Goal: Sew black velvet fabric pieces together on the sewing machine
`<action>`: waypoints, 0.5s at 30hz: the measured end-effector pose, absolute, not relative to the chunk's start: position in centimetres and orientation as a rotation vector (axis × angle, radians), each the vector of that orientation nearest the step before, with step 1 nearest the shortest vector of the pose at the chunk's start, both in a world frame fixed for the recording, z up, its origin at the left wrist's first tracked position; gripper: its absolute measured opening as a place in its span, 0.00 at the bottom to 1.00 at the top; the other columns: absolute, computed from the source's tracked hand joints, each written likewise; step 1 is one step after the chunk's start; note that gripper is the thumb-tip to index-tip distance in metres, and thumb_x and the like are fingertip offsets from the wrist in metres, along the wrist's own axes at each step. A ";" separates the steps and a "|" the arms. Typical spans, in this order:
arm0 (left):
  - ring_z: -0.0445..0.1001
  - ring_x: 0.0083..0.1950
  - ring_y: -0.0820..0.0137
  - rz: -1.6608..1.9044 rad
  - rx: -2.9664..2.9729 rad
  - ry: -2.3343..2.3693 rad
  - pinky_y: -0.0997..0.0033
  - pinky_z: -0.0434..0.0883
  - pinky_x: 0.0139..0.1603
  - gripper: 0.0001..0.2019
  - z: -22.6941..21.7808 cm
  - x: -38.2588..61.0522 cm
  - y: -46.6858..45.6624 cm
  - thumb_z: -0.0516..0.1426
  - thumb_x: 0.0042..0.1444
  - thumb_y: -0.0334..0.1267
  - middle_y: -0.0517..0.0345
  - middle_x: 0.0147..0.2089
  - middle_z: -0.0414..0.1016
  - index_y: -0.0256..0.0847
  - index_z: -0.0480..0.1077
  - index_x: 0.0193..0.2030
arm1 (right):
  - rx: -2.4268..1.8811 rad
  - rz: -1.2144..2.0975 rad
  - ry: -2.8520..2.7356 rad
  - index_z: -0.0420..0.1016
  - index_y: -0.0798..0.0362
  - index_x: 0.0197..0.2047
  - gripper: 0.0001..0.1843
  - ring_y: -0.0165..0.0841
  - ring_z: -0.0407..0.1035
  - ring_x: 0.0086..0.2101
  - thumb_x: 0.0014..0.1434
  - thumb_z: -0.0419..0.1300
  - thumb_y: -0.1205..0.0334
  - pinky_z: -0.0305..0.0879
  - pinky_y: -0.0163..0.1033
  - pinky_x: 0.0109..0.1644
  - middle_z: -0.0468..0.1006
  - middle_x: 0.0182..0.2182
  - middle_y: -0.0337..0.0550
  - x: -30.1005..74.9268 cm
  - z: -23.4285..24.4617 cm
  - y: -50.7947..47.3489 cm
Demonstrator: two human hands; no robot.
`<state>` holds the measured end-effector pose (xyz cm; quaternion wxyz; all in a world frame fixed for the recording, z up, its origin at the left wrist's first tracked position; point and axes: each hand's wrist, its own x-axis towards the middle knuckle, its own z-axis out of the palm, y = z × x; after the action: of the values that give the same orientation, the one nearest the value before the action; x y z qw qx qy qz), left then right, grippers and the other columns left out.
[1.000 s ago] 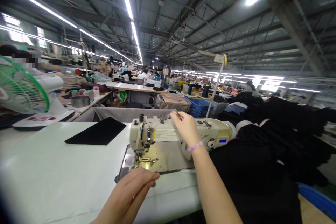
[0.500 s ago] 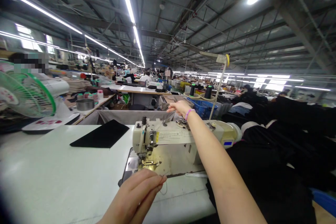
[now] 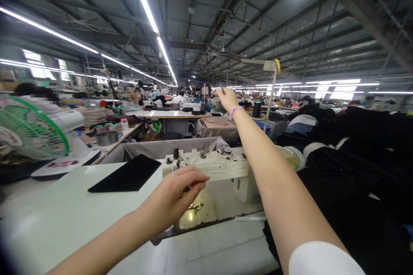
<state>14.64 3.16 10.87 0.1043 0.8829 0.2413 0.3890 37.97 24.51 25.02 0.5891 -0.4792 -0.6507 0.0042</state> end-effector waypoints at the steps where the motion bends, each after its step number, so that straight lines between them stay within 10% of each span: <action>1: 0.77 0.43 0.66 1.085 2.611 0.753 0.66 0.74 0.46 0.08 11.7 14.7 4.1 0.55 0.63 0.31 0.53 0.39 0.79 0.40 0.77 0.42 | -1.095 -0.041 -1.519 0.81 0.56 0.36 0.13 0.39 0.72 0.50 0.66 0.57 0.59 0.63 0.46 0.60 0.81 0.44 0.47 38.3 26.0 24.8; 15: 0.77 0.43 0.63 0.676 2.688 0.954 0.63 0.72 0.51 0.11 18.2 16.1 14.2 0.57 0.57 0.31 0.50 0.44 0.81 0.38 0.79 0.44 | -1.135 -0.452 -1.499 0.79 0.67 0.47 0.15 0.32 0.67 0.50 0.70 0.53 0.66 0.55 0.37 0.57 0.79 0.47 0.54 41.7 36.5 25.7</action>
<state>16.09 14.17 18.21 0.1048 0.9119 0.3236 0.2294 41.72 25.69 36.49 0.5680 -0.4830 -0.6380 -0.1926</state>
